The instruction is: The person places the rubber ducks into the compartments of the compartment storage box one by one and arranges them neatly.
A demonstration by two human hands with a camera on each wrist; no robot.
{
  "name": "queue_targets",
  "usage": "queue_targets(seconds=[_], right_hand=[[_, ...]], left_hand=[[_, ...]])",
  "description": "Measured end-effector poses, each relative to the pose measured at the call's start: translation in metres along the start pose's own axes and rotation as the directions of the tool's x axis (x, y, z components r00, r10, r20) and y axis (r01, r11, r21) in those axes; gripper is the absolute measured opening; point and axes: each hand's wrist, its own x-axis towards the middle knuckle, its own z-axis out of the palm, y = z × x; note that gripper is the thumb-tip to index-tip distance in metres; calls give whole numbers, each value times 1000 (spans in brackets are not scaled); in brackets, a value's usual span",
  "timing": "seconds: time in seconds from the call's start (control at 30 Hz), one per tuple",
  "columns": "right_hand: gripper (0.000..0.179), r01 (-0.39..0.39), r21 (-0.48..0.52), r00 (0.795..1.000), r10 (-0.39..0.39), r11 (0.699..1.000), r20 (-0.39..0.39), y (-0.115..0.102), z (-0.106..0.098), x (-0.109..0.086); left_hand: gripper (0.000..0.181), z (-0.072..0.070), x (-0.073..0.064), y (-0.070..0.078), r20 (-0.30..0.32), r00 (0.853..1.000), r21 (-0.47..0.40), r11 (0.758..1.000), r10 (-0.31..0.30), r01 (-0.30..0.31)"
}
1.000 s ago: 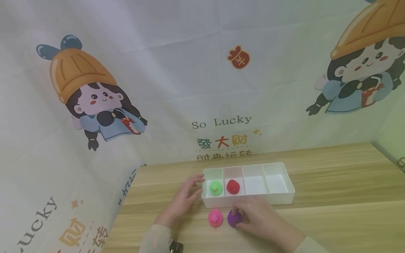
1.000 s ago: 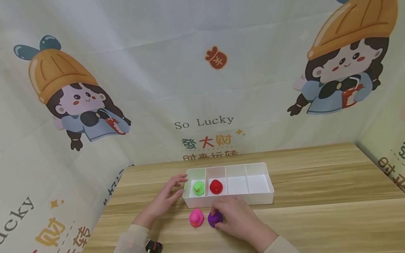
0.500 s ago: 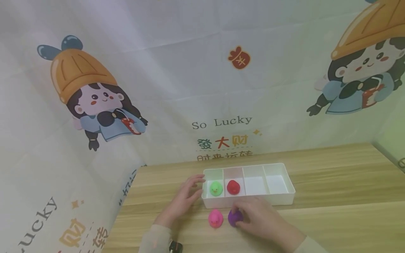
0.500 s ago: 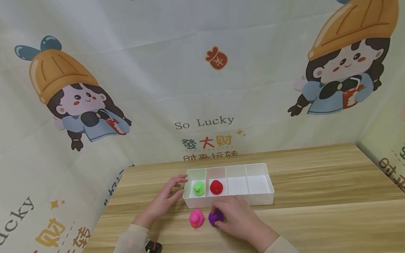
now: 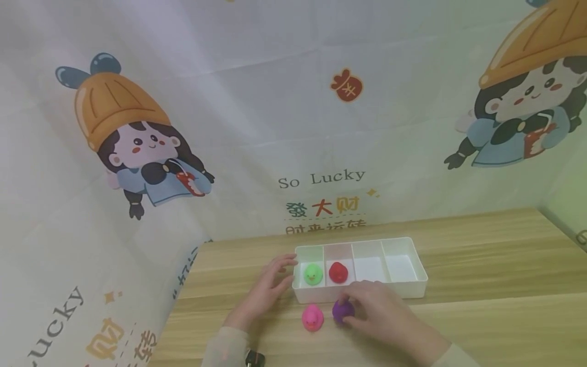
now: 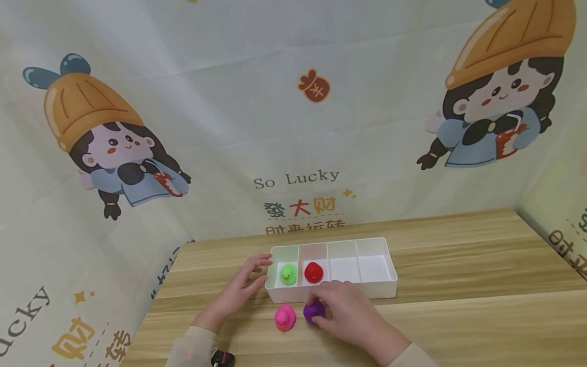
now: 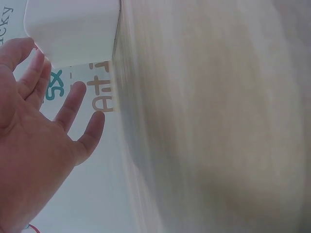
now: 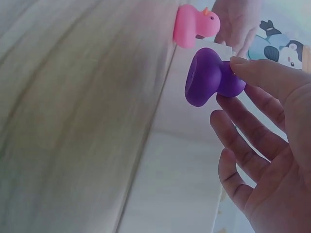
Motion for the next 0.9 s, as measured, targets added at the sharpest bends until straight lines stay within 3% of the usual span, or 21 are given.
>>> queue_targets(seconds=[0.2,0.6,0.9], right_hand=[[25,18,13,1000,-18,1000,-15,-2,-10,0],[26,57,57,995,-52,997,-87,1,-24,3],[28,108,22,981,-103,994,-165,2,-34,5]], left_hand=[[36,-1,-1,8,2,1000,10,1000,-16,16],[35,-1,0,7,-11,1000,-7,1000,-3,3],[34,0,0,5,-11,1000,1,1000,-5,5]])
